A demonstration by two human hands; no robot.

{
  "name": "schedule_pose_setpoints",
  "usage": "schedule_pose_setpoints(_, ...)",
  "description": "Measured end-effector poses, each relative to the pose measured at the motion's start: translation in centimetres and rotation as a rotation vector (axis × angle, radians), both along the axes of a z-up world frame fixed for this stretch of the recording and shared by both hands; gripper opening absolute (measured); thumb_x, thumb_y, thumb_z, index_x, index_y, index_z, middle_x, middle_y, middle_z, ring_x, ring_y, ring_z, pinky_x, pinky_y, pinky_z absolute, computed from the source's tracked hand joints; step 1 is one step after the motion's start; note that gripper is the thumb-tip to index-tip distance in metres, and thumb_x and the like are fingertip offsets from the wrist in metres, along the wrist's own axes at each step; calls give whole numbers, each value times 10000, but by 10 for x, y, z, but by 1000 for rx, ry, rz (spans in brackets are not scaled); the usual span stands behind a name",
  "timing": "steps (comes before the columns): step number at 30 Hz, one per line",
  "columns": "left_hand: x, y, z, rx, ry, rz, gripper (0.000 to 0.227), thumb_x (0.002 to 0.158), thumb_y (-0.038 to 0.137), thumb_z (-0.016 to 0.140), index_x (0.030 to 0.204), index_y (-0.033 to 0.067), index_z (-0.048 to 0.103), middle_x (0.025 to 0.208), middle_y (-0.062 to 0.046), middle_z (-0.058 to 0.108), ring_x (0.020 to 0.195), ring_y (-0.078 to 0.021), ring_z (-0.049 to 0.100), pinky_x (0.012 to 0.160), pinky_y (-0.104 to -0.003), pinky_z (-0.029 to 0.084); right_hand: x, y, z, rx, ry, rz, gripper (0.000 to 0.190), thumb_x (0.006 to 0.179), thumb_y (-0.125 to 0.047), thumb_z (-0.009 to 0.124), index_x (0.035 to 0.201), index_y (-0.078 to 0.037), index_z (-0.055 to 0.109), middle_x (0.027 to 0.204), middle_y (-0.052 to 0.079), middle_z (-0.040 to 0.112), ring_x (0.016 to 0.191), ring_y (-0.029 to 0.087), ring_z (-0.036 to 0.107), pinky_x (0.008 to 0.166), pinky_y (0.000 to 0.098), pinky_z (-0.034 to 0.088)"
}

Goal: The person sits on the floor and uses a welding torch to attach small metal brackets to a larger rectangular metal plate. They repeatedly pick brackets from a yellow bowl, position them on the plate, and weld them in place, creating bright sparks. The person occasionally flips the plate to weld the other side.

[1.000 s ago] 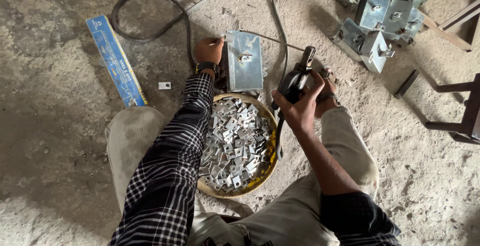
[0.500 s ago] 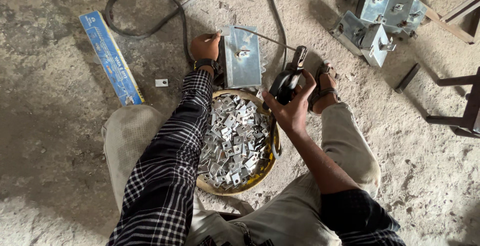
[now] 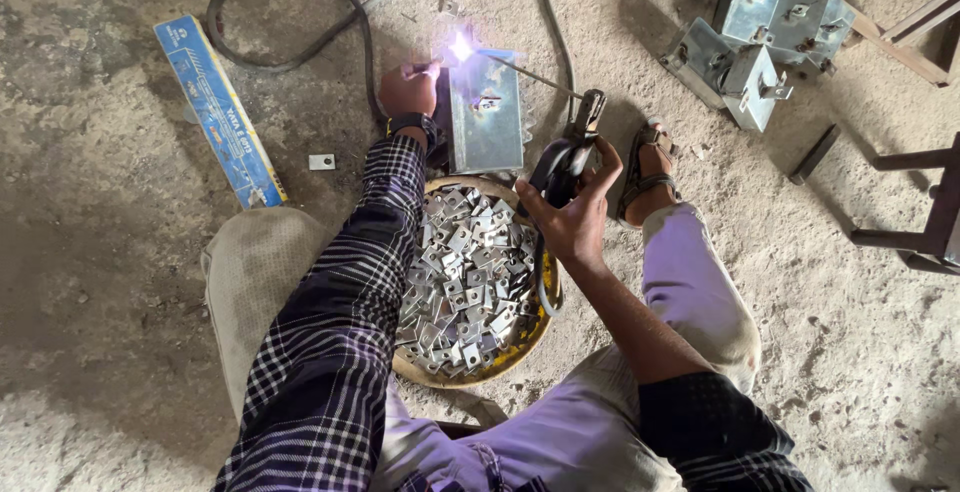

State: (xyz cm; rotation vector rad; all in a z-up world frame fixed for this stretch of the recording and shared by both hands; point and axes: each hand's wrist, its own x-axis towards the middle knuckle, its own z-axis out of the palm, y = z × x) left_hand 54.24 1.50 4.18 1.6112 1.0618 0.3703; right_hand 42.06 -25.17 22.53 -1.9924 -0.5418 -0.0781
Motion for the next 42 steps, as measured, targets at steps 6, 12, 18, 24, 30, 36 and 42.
schedule_pose_setpoints(6, 1, 1, -8, 89, -94, 0, 231, 745, 336, 844, 808, 115, 831, 764, -85, 787, 683, -218, 745, 666, -354, 577, 1, 0, 1, 6, 61, 19, 899, 923, -142, 825, 1468, -113, 110, 1090, 212, 689, 849, 248, 776, 743, 354, 701)
schedule_pose_setpoints(12, 8, 3, -38, 149, -23, 138, 449, 670, 385, 927, 875, 33, 740, 762, -129, 756, 703, -249, 742, 662, -379, 584, -1, 0, 0, 21, 48, 24, 899, 927, -147, 829, 1475, -116, 117, 1121, 212, 672, 894, 243, 761, 754, 341, 692)
schedule_pose_setpoints(18, 29, 8, -93, 309, -9, 94, 292, 737, 339, 831, 912, 106, 845, 873, -175, 782, 777, -294, 723, 740, -414, 572, -2, -1, -4, 131, 136, 10, 883, 912, -129, 829, 1478, -123, 151, 1160, 196, 625, 877, 227, 742, 698, 324, 676)
schedule_pose_setpoints(24, 48, 15, -142, 555, 62, 126, 336, 744, 349, 818, 835, 32, 755, 811, -160, 765, 738, -310, 743, 679, -399, 596, 1, -3, -14, 189, 147, 12, 874, 909, -89, 835, 1470, -138, 167, 1181, 212, 618, 902, 235, 735, 712, 314, 667)
schedule_pose_setpoints(30, 43, 15, -134, 405, 0, 172, 376, 650, 328, 875, 845, 25, 766, 773, -162, 763, 693, -272, 726, 639, -375, 580, 0, -1, -7, 97, 43, 26, 873, 904, -77, 835, 1458, -124, 161, 1179, 207, 628, 916, 247, 740, 731, 336, 670)
schedule_pose_setpoints(36, 16, 9, -57, 43, 13, 34, 247, 722, 367, 844, 856, 160, 835, 757, -112, 786, 704, -194, 754, 691, -353, 582, -5, 5, 3, -92, -64, 22, 920, 845, -118, 880, 1440, -75, 180, 1148, 199, 677, 917, 246, 744, 784, 367, 659)
schedule_pose_setpoints(42, 5, 4, -14, 85, -81, 40, 265, 687, 369, 867, 843, 157, 842, 752, -106, 788, 700, -210, 767, 698, -340, 592, -9, 8, 5, -86, -115, 114, 915, 865, -85, 867, 1471, -66, 183, 1203, 210, 670, 998, 283, 727, 854, 403, 632)
